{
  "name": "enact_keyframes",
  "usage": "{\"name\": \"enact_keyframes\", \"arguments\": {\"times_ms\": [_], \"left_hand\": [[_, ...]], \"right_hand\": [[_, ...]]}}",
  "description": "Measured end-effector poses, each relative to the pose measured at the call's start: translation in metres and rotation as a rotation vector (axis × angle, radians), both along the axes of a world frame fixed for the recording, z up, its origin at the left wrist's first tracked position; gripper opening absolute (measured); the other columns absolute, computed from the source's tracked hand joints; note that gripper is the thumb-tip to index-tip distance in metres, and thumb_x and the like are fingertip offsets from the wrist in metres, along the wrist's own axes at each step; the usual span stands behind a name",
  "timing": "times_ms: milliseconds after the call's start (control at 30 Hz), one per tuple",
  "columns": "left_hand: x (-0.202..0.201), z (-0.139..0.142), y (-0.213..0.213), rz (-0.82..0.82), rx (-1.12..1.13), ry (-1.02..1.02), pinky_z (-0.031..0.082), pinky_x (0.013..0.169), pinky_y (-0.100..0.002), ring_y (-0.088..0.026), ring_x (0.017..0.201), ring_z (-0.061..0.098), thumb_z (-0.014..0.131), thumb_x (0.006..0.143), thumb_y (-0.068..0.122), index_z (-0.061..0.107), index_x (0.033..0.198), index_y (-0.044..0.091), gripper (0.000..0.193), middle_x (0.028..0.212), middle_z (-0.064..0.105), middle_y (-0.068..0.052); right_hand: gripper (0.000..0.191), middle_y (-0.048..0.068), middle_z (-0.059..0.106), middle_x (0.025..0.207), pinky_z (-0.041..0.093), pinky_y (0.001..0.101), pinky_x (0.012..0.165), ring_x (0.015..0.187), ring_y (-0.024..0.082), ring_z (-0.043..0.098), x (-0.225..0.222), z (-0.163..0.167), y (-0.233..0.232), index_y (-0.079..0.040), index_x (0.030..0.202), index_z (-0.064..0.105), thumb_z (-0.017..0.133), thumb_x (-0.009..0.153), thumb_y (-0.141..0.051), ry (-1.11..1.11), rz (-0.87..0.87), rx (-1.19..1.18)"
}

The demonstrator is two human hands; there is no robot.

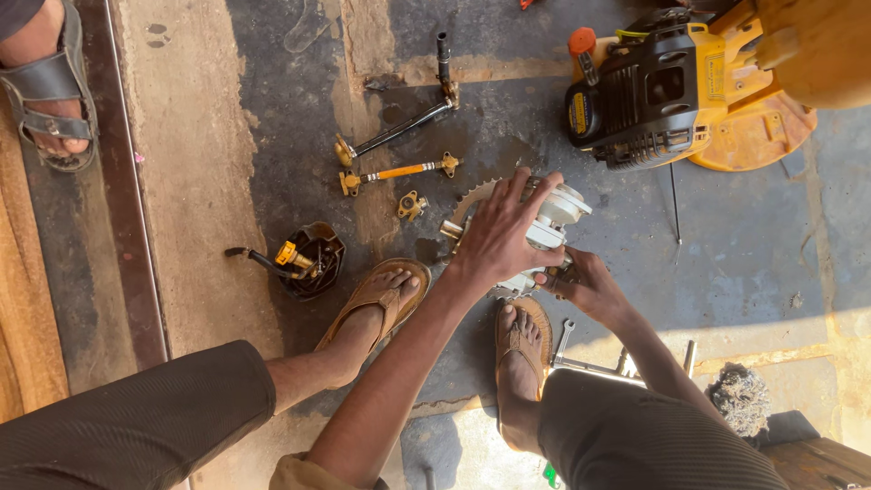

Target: The person is sitting on the floor and using a T-handle wrench to loosen and remove bolts from a mechanical part. They then remove a small component from the part and place it on the floor.

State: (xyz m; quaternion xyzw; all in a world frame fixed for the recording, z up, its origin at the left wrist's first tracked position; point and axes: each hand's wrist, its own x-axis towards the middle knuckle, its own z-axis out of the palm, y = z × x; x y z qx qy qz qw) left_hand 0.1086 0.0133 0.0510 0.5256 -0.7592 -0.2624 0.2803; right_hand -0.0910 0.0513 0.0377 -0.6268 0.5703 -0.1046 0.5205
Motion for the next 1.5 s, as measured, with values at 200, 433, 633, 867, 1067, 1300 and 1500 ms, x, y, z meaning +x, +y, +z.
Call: {"name": "enact_keyframes", "arguments": {"times_ms": [200, 433, 633, 867, 1067, 1300, 1500], "left_hand": [[0.002, -0.002, 0.0, 0.005, -0.02, 0.008, 0.057, 0.088, -0.056, -0.043, 0.117, 0.058, 0.095, 0.05, 0.055, 0.037, 0.148, 0.018, 0.119, 0.135, 0.049, -0.023], [0.005, -0.004, -0.001, -0.005, -0.005, 0.011, 0.057, 0.088, -0.057, -0.044, 0.12, 0.058, 0.095, 0.05, 0.056, 0.036, 0.149, 0.022, 0.121, 0.139, 0.049, -0.023], [0.008, -0.009, -0.003, -0.003, 0.022, 0.009, 0.057, 0.087, -0.058, -0.045, 0.121, 0.058, 0.095, 0.051, 0.056, 0.033, 0.15, 0.024, 0.121, 0.142, 0.046, -0.024], [0.005, -0.023, -0.002, -0.013, 0.069, 0.016, 0.057, 0.087, -0.058, -0.047, 0.124, 0.055, 0.095, 0.054, 0.055, 0.03, 0.151, 0.029, 0.12, 0.145, 0.044, -0.024], [0.002, -0.019, 0.001, -0.013, 0.036, -0.012, 0.054, 0.088, -0.061, -0.047, 0.123, 0.054, 0.097, 0.054, 0.056, 0.032, 0.148, 0.026, 0.119, 0.143, 0.044, -0.028], [0.002, -0.009, 0.006, -0.03, 0.041, 0.045, 0.053, 0.095, -0.06, -0.048, 0.124, 0.054, 0.098, 0.055, 0.05, 0.035, 0.148, 0.023, 0.115, 0.142, 0.046, -0.028], [-0.002, -0.007, 0.007, -0.033, -0.006, 0.047, 0.052, 0.093, -0.062, -0.051, 0.123, 0.053, 0.097, 0.054, 0.052, 0.035, 0.147, 0.02, 0.116, 0.14, 0.044, -0.031]], "right_hand": [[0.043, 0.006, 0.075, 0.072, 0.049, 0.0308, 0.056, 0.062, 0.008, 0.066, 0.015, -0.001, 0.021, 0.0, 0.116, 0.06, 0.078, 0.083, -0.022, 0.057, -0.13, -0.189], [0.045, 0.011, 0.075, 0.066, 0.047, 0.0318, 0.053, 0.054, 0.01, 0.063, 0.019, 0.006, 0.023, -0.001, 0.12, 0.062, 0.079, 0.083, -0.019, 0.108, -0.135, -0.163], [0.038, 0.01, 0.069, 0.069, 0.043, 0.0326, 0.051, 0.056, 0.013, 0.055, 0.014, 0.004, 0.016, 0.0, 0.115, 0.067, 0.08, 0.085, -0.019, 0.138, -0.074, -0.134], [0.032, 0.012, 0.073, 0.1, 0.052, 0.0354, 0.076, 0.086, 0.019, 0.065, -0.084, 0.042, 0.08, -0.003, 0.116, 0.069, 0.071, 0.09, -0.022, 0.097, -0.36, 0.017], [0.035, 0.011, 0.074, 0.099, 0.053, 0.0351, 0.076, 0.087, 0.018, 0.066, -0.111, 0.017, 0.137, -0.004, 0.117, 0.068, 0.072, 0.089, -0.023, 0.094, -0.433, 0.085], [0.038, 0.011, 0.074, 0.099, 0.055, 0.0348, 0.077, 0.089, 0.018, 0.068, -0.098, 0.065, 0.12, -0.004, 0.119, 0.068, 0.072, 0.088, -0.025, 0.04, -0.443, 0.016], [0.044, 0.01, 0.075, 0.098, 0.057, 0.0339, 0.074, 0.09, 0.018, 0.069, -0.125, 0.091, 0.101, -0.003, 0.122, 0.066, 0.074, 0.086, -0.026, -0.005, -0.37, -0.057]]}}
